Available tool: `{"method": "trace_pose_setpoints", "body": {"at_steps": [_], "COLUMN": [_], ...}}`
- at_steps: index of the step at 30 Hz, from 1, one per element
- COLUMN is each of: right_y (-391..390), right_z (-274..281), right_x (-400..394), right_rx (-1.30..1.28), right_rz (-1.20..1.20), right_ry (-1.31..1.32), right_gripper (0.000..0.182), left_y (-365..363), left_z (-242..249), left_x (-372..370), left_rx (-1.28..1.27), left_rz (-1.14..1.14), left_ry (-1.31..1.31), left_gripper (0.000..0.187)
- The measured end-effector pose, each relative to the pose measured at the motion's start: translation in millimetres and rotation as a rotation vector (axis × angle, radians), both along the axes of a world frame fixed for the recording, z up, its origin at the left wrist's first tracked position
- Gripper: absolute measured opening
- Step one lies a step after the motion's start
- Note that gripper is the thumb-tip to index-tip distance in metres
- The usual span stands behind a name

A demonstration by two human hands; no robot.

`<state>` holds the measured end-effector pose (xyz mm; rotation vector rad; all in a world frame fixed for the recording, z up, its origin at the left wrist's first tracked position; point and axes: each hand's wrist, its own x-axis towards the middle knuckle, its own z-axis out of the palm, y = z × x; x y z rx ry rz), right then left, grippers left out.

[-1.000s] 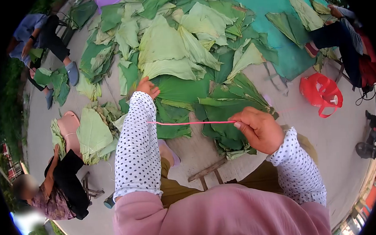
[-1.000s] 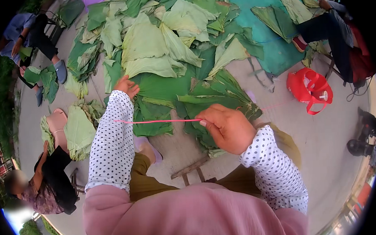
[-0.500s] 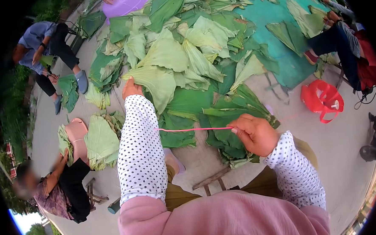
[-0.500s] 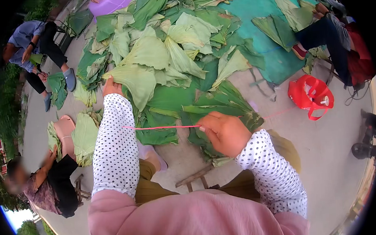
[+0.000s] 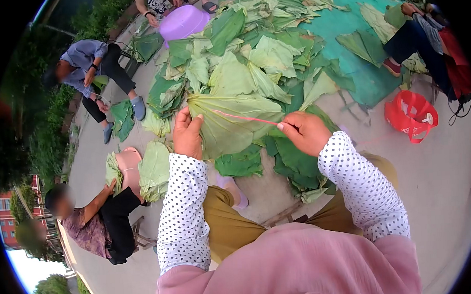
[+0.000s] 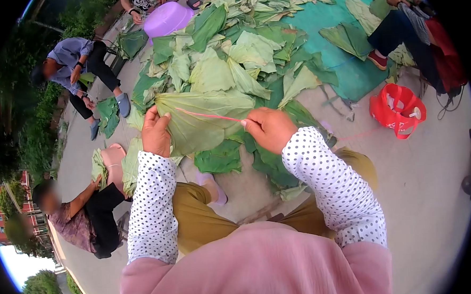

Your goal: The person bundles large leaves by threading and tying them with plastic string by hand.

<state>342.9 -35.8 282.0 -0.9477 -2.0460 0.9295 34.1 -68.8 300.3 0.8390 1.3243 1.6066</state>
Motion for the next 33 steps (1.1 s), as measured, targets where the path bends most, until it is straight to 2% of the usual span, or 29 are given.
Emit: {"method": "trace_pose_setpoints", "body": {"at_steps": [7, 13, 15, 22, 27, 33], "right_y": [11, 11, 11, 12, 10, 11], "right_z": [5, 6, 5, 4, 2, 3], "right_x": [-19, -17, -16, -14, -12, -10], "right_rx": [-0.04, -0.057, -0.053, -0.014, -0.037, -0.021], "right_rz": [0.035, 0.003, -0.006, -0.006, -0.012, -0.003], "right_ry": [-0.054, -0.029, -0.046, -0.098, -0.087, -0.112], "right_gripper": [0.026, 0.022, 0.023, 0.022, 0.023, 0.023], "left_y": [10, 9, 9, 10, 10, 10], "left_z": [1, 18, 15, 7, 10, 8], "left_x": [6, 23, 21, 15, 15, 17], "left_rx": [0.007, 0.021, 0.008, 0.044, -0.028, -0.025], "left_rz": [-0.029, -0.028, -0.088, -0.058, -0.031, -0.057], "left_ry": [-0.041, -0.048, 0.092, 0.091, -0.036, -0.051], "left_gripper": [0.032, 0.044, 0.047, 0.042, 0.033, 0.033]}}
